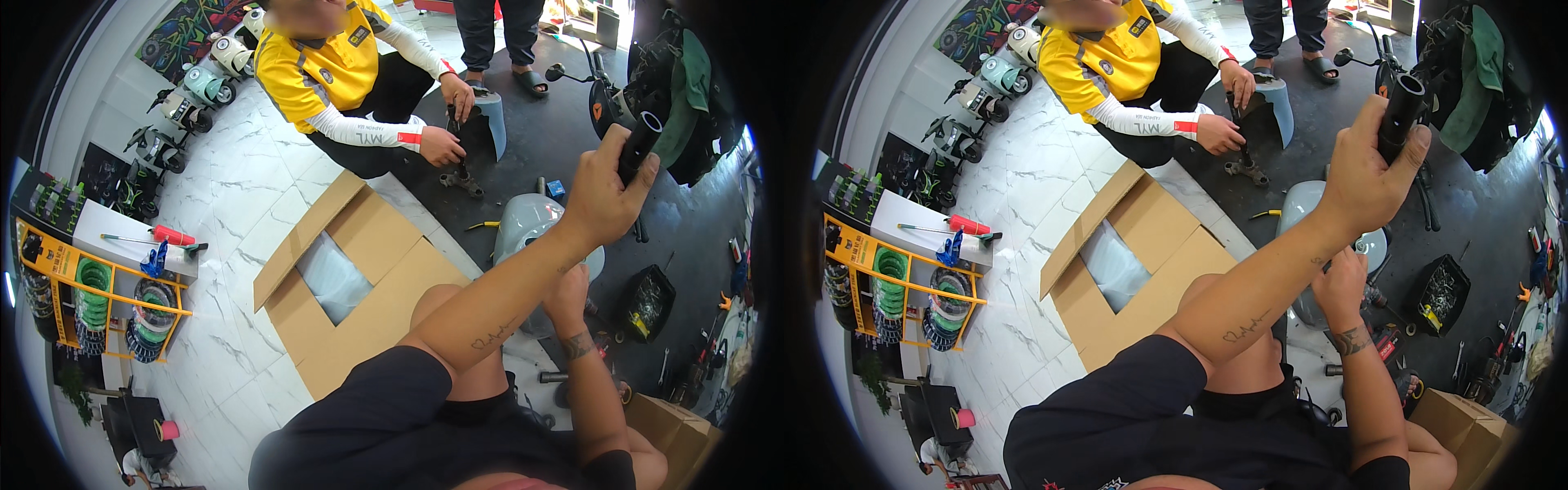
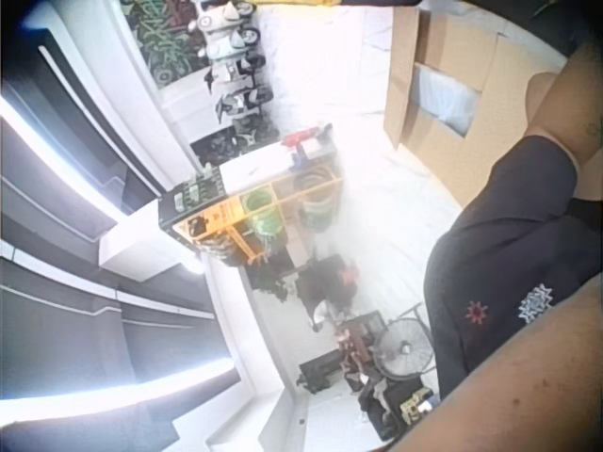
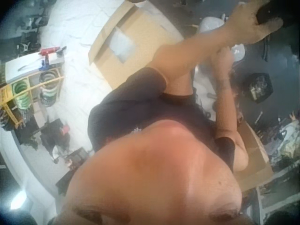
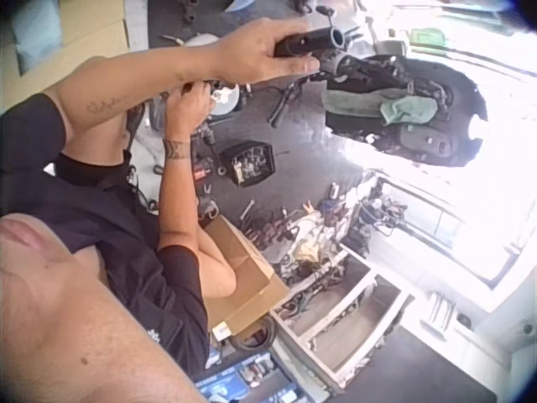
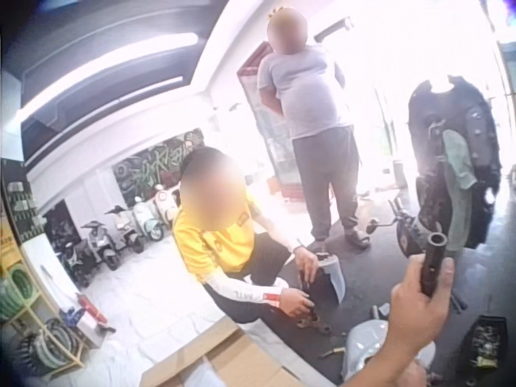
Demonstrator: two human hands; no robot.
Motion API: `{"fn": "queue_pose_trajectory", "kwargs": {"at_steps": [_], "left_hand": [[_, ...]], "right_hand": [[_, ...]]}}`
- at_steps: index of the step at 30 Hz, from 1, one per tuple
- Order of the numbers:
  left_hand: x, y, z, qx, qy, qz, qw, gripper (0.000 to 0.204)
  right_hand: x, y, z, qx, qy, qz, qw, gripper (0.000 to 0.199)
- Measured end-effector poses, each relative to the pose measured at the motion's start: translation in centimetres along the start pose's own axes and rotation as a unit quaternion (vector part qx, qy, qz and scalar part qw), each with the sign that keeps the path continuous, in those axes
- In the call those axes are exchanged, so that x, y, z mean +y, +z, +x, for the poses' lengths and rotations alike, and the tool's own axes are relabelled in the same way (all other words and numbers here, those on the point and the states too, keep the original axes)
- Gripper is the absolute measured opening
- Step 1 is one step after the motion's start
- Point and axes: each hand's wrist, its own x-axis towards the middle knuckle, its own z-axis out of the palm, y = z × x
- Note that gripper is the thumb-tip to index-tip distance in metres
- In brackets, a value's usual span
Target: The person sits on the floor and assembles a light blue scooter body part. They insert a black cylindrical component into the body, align it, and use a cordless drill to fasten it with screws. The person repeatedly adjusts the part and uses the drill to secure the assembly.
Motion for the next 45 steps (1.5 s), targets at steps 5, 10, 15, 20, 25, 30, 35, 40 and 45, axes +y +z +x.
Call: {"fn": "queue_pose_trajectory", "kwargs": {"at_steps": [5,10,15,20,25,30,35,40,45], "left_hand": [[-0.3,0.3,-0.2,-0.002,0.001,-0.015,1.0,0.04],[0.0,0.2,-0.4,0.002,0.005,0.003,1.0,0.039],[0.0,0.2,-0.4,-0.001,0.008,-0.003,1.0,0.04],[-0.2,0.2,-0.3,-0.005,0.011,0.001,1.0,0.039],[-0.1,0.1,-0.2,0.001,0.011,-0.013,1.0,0.036],[-0.1,0.3,0.4,0.025,0.091,0.028,0.995,0.035],[-0.3,1.2,-0.6,0.035,0.025,-0.093,0.995,0.033],[-0.2,1.0,-0.7,0.009,0.016,-0.054,0.998,0.04],[-0.8,0.7,-0.2,-0.005,0.05,-0.045,0.998,0.042]], "right_hand": [[0.0,0.6,-0.3,0.081,-0.052,-0.002,0.995,0.028],[-0.3,1.0,-0.7,0.096,-0.049,-0.024,0.994,0.028],[0.1,0.5,-0.9,0.075,-0.048,0.002,0.996,0.029],[0.5,0.1,-0.9,0.045,-0.044,-0.019,0.998,0.029],[0.0,0.3,-0.6,0.069,-0.042,-0.02,0.997,0.028],[-0.6,0.4,-0.4,0.078,-0.053,-0.065,0.993,0.024],[-0.5,0.1,-1.3,0.094,-0.035,-0.037,0.994,0.021],[-0.5,-0.3,-1.3,0.089,-0.03,0.0,0.996,0.018],[-0.5,-0.3,-1.3,0.086,-0.009,0.018,0.996,0.016]]}}
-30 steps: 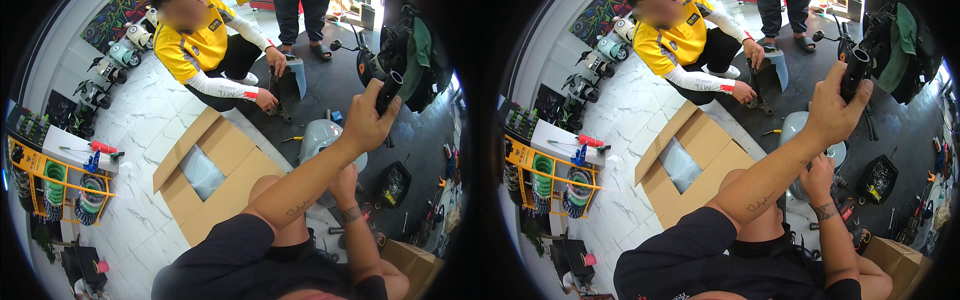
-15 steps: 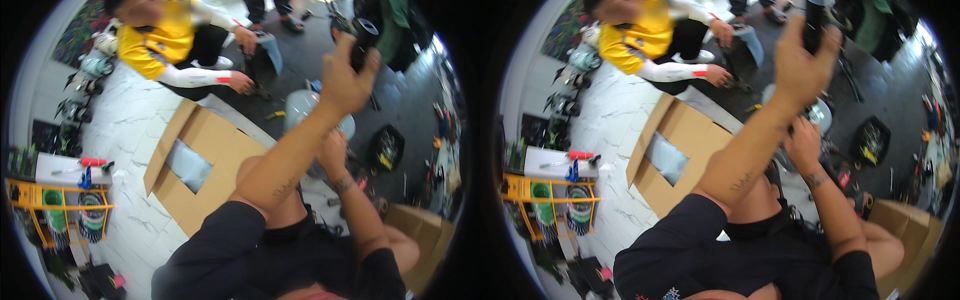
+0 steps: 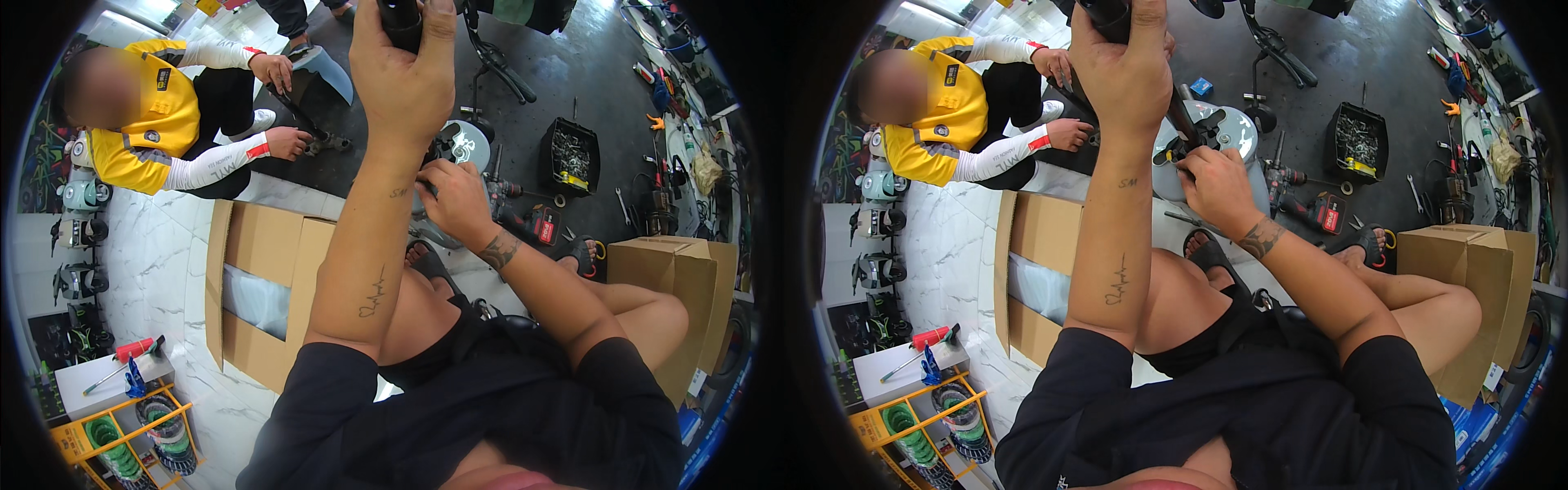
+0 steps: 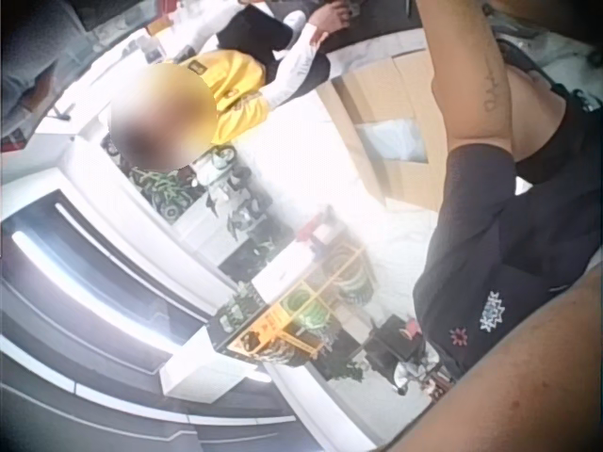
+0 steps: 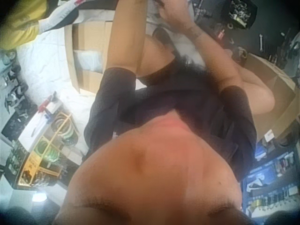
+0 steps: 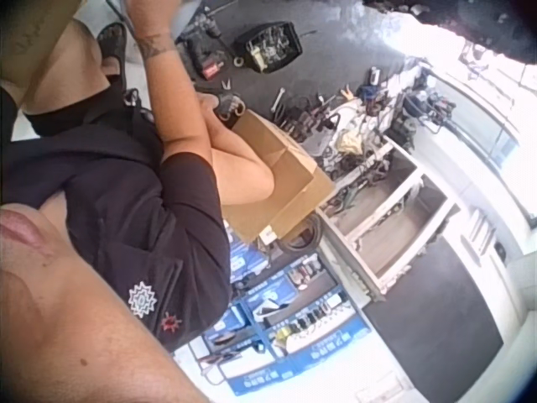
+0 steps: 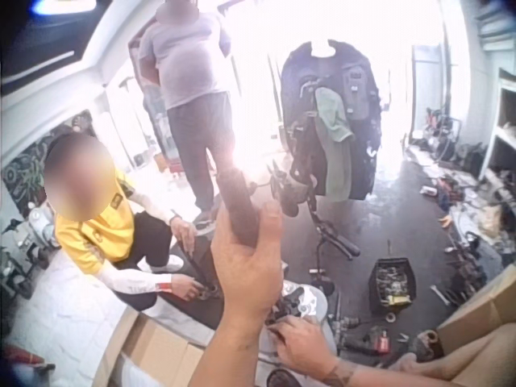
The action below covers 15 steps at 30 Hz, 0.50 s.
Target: The person sits on the floor and assembles a light blue scooter body part. They insert a black cylindrical component into the body, align it, and use a cordless drill to fasten it with screws. The person repeatedly adjusts the part and uses the drill to secure the assembly.
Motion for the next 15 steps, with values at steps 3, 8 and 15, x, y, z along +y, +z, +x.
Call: {"fn": "queue_pose_trajectory", "kwargs": {"at_steps": [3,8,15], "left_hand": [[-0.42,-0.05,-0.15,0.009,0.005,-0.018,1.0,0.044],[-0.65,-0.04,-0.26,0.007,0.009,0.007,1.0,0.048],[0.22,0.09,-0.49,0.023,-0.012,0.026,0.999,0.042]], "right_hand": [[-0.02,0.34,-0.04,0.008,0.015,0.004,1.0,0.012],[0.02,0.67,0.18,0.02,0.028,0.0,0.999,0.011],[-0.57,0.02,-0.05,0.009,0.026,-0.005,1.0,0.015]]}}
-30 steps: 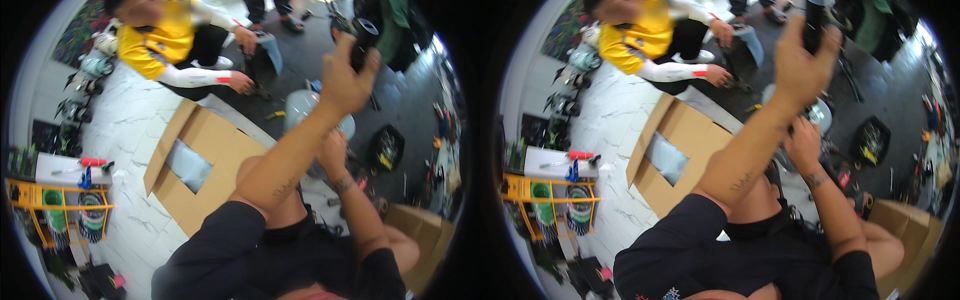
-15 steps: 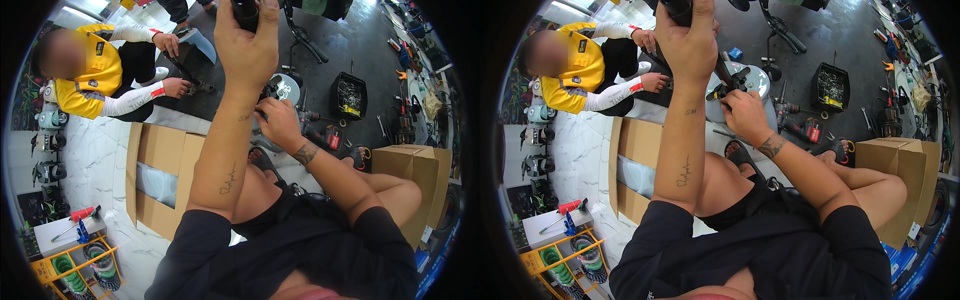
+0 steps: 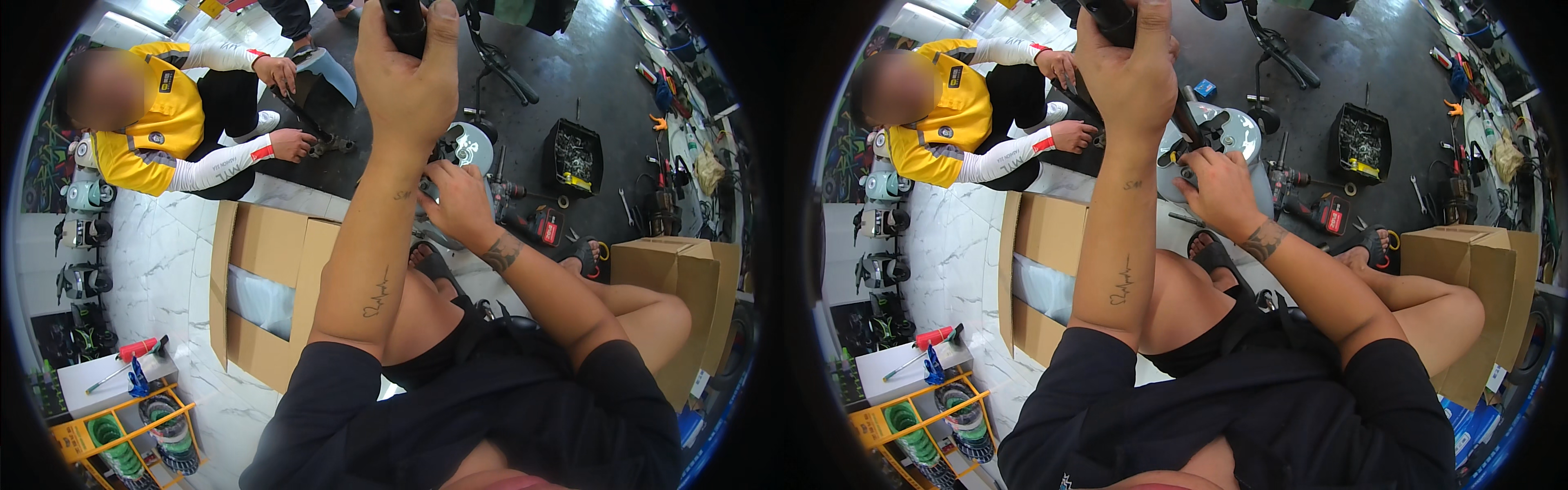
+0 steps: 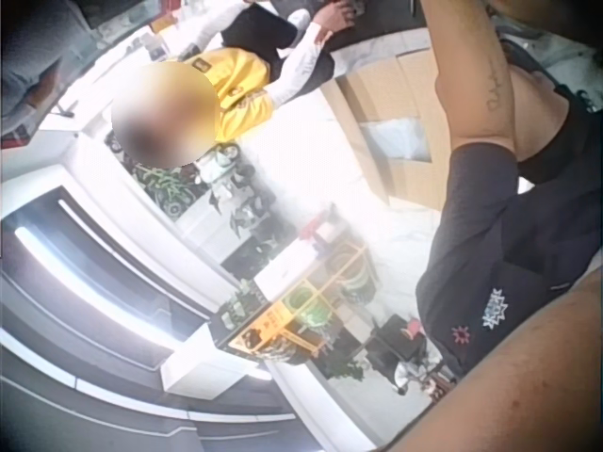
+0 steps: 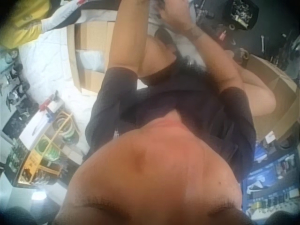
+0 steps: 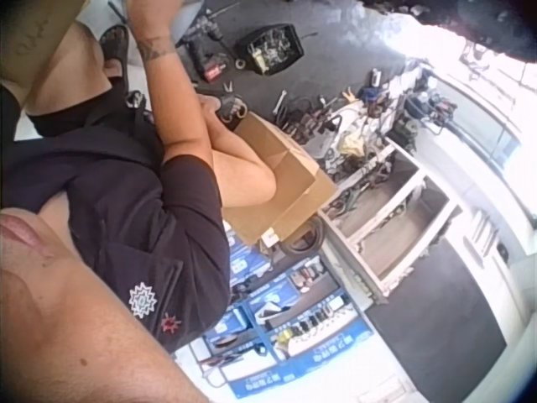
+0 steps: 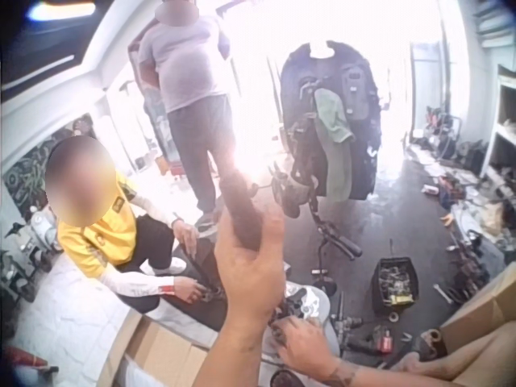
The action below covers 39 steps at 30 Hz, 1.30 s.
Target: The person sits on the floor and assembles a light blue scooter body part. They insert a black cylindrical component into the body, align it, and use a cordless drill to fasten it with screws. The person repeatedly adjusts the part and uses the drill to secure the assembly.
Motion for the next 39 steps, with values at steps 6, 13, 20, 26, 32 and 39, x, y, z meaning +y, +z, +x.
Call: {"fn": "queue_pose_trajectory", "kwargs": {"at_steps": [6,13,20,26,32,39], "left_hand": [[-0.2,-0.2,0.3,-0.008,0.015,0.012,1.0,0.031],[0.0,-0.1,0.1,-0.012,-0.013,-0.022,1.0,0.032],[0.8,0.0,-0.1,-0.005,-0.017,0.003,1.0,0.029],[-0.3,-0.1,0.5,-0.014,0.044,0.069,0.997,0.033],[0.7,-0.5,0.2,-0.001,0.031,0.071,0.997,0.029],[0.9,-0.5,-0.1,-0.014,-0.023,0.034,0.999,0.038]], "right_hand": [[0.3,-0.6,0.2,-0.041,-0.017,-0.006,0.999,0.016],[0.3,-0.6,0.4,-0.059,0.006,-0.001,0.998,0.015],[0.3,0.1,0.1,-0.023,-0.006,0.007,1.0,0.015],[0.6,1.1,0.0,0.004,-0.026,-0.037,0.999,0.011],[0.5,1.1,0.4,-0.023,-0.022,-0.025,0.999,0.02],[0.8,0.4,0.2,-0.053,-0.04,-0.009,0.998,0.028]]}}
